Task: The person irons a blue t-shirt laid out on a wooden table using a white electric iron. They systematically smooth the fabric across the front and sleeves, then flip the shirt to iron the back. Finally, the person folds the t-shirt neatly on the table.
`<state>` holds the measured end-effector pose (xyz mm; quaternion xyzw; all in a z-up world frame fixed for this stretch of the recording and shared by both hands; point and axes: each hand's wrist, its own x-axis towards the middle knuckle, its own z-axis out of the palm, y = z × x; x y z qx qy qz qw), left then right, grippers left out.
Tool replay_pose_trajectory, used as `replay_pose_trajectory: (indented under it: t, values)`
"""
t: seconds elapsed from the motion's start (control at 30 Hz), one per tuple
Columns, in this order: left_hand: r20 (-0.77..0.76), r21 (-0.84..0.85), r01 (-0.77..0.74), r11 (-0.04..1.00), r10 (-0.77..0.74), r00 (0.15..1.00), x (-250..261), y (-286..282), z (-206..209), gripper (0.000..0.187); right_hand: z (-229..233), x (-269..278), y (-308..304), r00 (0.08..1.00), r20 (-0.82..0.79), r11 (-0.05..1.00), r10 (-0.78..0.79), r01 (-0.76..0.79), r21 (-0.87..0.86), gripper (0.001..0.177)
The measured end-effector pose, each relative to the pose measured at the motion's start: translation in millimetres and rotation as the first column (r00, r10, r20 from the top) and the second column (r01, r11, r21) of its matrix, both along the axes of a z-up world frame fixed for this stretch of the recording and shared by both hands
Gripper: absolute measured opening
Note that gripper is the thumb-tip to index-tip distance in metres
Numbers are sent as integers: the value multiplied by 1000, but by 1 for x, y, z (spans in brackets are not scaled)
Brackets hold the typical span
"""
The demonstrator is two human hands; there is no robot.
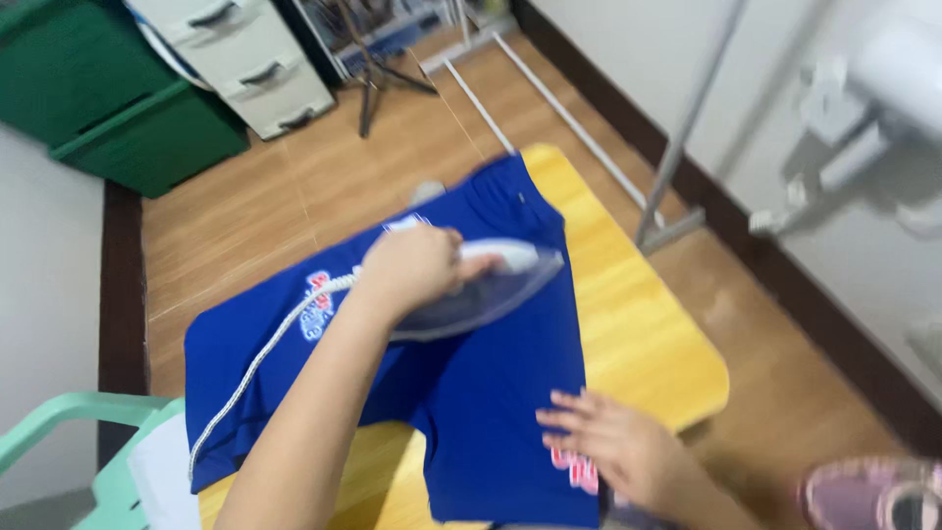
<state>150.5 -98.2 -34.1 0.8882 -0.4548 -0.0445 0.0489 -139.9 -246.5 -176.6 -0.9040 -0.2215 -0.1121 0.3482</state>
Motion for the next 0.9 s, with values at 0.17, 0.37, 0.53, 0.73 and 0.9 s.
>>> replay_pose_trajectory:
  t: [0.17, 0.37, 0.53, 0.73, 0.9]
  values:
    - [-56, 18, 50, 999, -49, 997, 2, 18, 4, 71, -28, 4, -5, 1000, -5, 998, -4, 4, -61, 42]
    - [-91, 100, -63, 993, 72, 993, -1, 67, 10, 73, -92, 4, -24, 996, 87, 993, 12, -2, -118, 39]
    - [-150, 159, -255, 954, 279, 949, 2, 114, 25, 67, -119, 18, -16, 959, 203, 950, -199, 240, -202, 36]
    - [-137, 221, -495, 840, 529, 838, 10, 176, 35, 68, -58, 45, 31, 934, 29, 860, -357, 340, -380, 56]
    - [-152, 202, -613, 764, 642, 751, 13, 216, 38, 67, -18, 61, 47, 917, 25, 873, -399, 388, -294, 32]
